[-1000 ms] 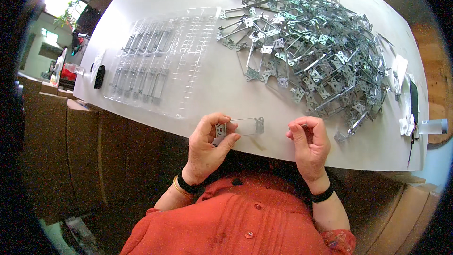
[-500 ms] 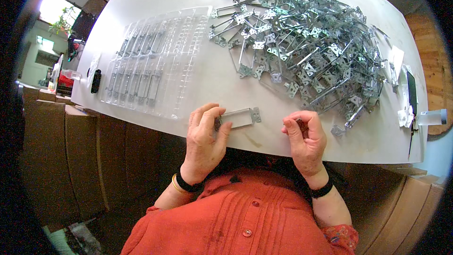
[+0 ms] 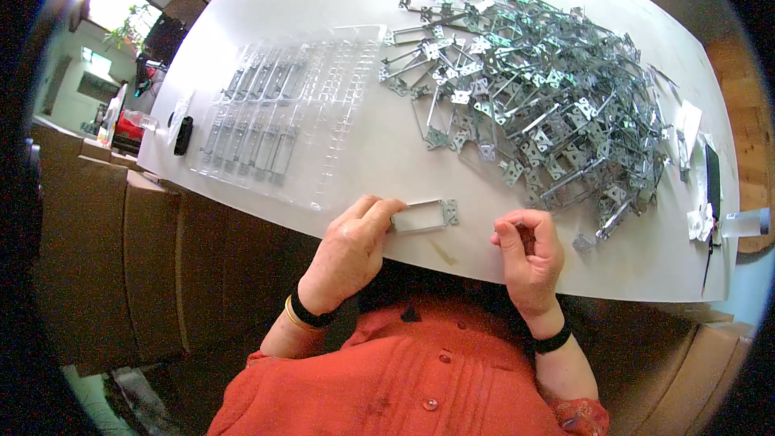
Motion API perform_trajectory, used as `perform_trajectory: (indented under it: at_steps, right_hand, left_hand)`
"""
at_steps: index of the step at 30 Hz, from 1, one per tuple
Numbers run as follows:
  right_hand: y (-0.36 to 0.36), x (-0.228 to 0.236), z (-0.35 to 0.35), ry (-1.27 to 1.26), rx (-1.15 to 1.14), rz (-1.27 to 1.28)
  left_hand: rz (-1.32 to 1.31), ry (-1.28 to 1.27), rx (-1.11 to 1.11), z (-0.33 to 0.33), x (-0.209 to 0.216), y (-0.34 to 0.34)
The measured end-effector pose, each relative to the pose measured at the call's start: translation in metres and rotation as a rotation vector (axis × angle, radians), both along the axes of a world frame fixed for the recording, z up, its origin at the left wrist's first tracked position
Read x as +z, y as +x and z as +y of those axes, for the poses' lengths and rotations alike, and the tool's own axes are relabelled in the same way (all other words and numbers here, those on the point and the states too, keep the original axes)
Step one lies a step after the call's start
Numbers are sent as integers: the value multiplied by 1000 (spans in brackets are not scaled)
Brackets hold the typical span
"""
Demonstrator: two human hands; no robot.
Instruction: The person assembles small metal brackets by hand, inserting a thin metal rod into the holes of two bracket pieces. They pick up the components from a pile on the table and place the assembled units into a clear plastic organizer tray. The process is repeated continuously throughout the video.
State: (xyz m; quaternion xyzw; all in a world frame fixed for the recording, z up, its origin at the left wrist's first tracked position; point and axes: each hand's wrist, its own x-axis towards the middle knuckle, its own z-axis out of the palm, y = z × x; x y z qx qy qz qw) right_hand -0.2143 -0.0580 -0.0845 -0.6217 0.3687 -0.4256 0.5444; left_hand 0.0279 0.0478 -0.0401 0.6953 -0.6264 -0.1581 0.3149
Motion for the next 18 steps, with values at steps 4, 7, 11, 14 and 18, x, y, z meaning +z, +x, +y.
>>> perform_trajectory:
  at_steps: [4,7,11,14,18]
  right_hand:
    - [2,3,0,7,8,9]
    - [1,2,0,3,12,11]
    - [-1,-1,0,0,18,11]
    - [0,0,-1,-5,27,12]
    - [-2,0,-2,16,34,23]
  left_hand:
    - [-11,37,-58,1,0,5]
    - [-12,85,-63,2,4,7]
    - [30,69,-13,6,22,12]
    - [28,-41,91,6,37,22]
    - [-73,-214,246,-11,52,50]
